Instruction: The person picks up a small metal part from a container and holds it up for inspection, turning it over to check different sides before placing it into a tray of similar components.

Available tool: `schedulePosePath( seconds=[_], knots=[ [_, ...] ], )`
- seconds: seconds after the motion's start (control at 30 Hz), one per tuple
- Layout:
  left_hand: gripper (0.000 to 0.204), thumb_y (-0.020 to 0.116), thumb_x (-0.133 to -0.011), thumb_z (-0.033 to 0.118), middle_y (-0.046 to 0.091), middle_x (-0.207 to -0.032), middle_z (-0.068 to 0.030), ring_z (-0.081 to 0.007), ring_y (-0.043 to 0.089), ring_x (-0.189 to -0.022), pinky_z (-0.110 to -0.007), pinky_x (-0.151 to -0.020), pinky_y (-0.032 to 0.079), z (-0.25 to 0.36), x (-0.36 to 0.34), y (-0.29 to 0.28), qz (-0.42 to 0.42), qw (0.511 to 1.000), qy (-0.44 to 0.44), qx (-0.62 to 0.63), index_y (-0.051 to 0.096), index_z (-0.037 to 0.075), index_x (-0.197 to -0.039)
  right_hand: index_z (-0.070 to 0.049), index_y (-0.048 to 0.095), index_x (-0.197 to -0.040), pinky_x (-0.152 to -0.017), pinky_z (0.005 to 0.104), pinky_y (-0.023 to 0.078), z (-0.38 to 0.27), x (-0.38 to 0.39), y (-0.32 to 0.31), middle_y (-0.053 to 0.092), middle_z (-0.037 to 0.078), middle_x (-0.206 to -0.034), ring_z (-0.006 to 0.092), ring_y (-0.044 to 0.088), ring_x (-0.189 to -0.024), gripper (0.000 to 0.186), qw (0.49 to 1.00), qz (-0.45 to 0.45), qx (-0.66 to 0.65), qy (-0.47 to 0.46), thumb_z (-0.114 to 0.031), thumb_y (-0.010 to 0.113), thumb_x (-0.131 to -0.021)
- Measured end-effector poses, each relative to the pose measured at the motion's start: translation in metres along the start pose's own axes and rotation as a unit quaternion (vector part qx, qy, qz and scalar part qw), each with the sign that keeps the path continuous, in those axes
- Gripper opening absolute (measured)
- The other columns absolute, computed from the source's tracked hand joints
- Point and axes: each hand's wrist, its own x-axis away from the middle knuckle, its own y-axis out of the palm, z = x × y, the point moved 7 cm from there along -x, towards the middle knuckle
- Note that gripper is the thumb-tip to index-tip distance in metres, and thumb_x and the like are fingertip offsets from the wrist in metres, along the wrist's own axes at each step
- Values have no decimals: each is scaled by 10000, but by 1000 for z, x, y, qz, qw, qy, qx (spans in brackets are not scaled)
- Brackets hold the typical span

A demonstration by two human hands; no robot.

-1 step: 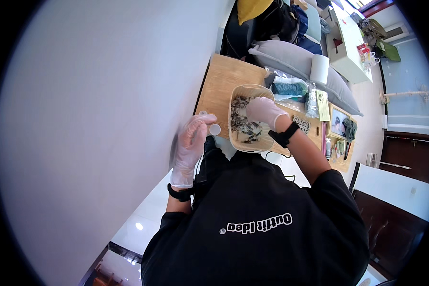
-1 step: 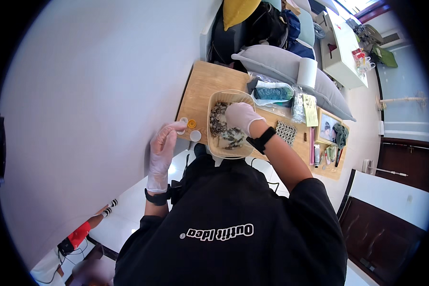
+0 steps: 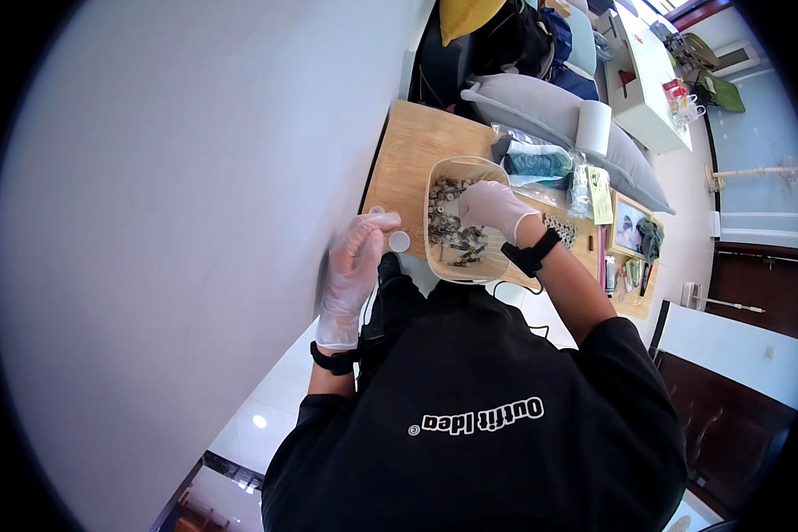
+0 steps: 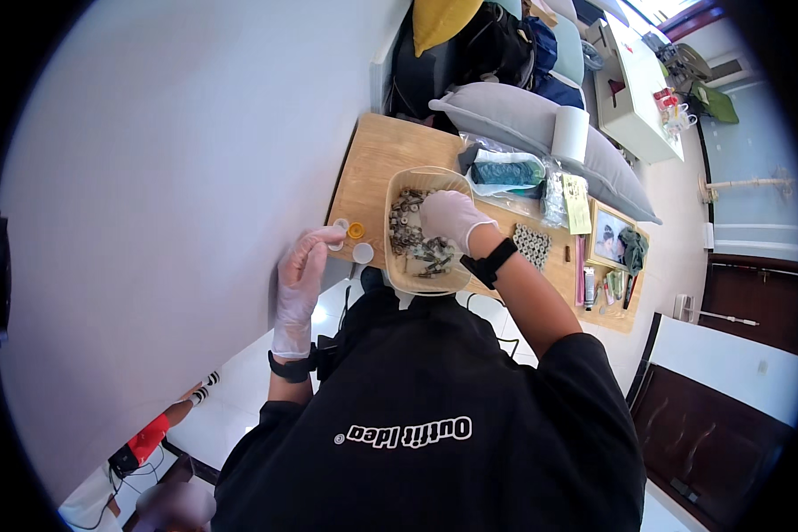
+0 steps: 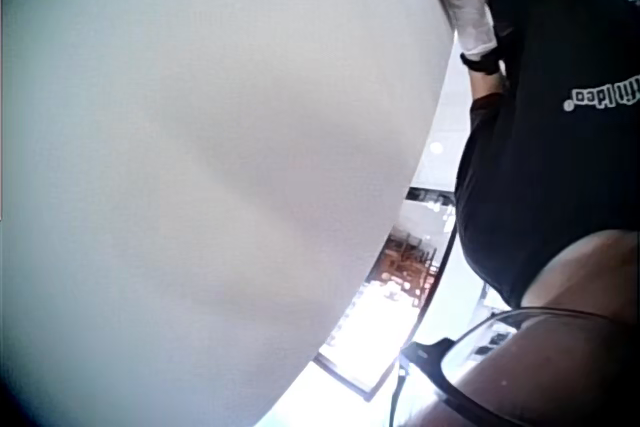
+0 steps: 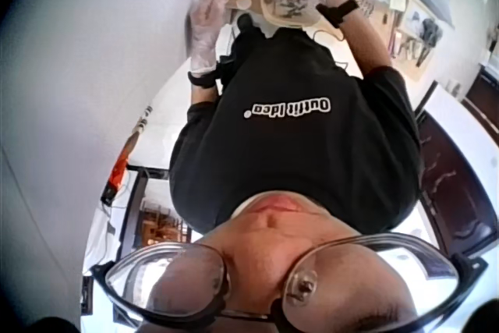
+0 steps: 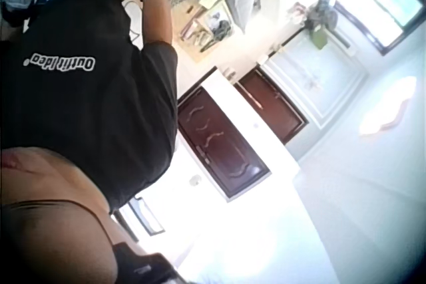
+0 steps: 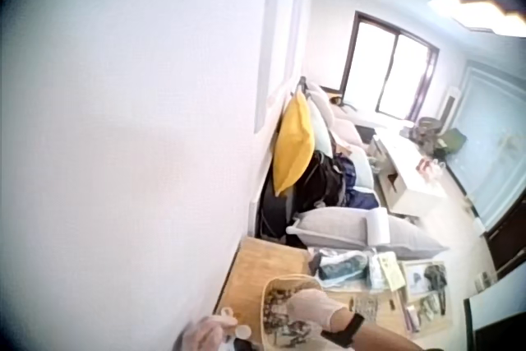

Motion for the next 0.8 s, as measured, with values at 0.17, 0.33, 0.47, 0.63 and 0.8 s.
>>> schedulePosePath(
  seconds=[0.17,0.33,0.47,0.63,0.8],
  knots=[
    [215,471,-951,2,656,-1057,-72,-185,604,-1055,-309,-983,437,3,-9,8,-16,999,-13,28,669,11,-1034,-62,726,-903,-772,406,544,-6,15,-21,709,145,-891,331,684,-887,249,995,80,-55,-3,-254,608,-799],
    [216,481,-937,-5,651,-1074,-70,-173,607,-1045,-297,-944,463,7,-14,28,-29,1000,11,-3,667,24,-1044,-34,695,-978,-753,345,538,-11,33,-36,713,110,-883,235,696,-844,231,932,149,-311,-107,-164,699,-787],
    [209,521,-912,0,649,-1106,-80,-191,600,-1082,-316,-959,461,9,-17,53,-36,996,43,-64,659,40,-1065,-19,663,-1058,-787,289,515,-8,70,-46,696,50,-948,137,650,-871,255,830,99,-530,-143,-107,710,-823],
    [260,585,-852,16,643,-1133,-114,-271,598,-1108,-358,-980,458,28,-23,91,-38,984,116,-133,632,41,-1107,-41,647,-1067,-897,272,476,5,104,-42,684,49,-969,119,622,-918,219,685,61,-710,-148,-95,694,-861],
    [248,569,-862,4,644,-1136,-113,-260,596,-1115,-358,-993,449,35,-29,119,-69,971,149,-175,638,39,-1098,-50,597,-1091,-897,277,475,44,134,-34,668,45,-985,124,618,-946,237,611,105,-772,-140,-80,682,-872]
  ],
)
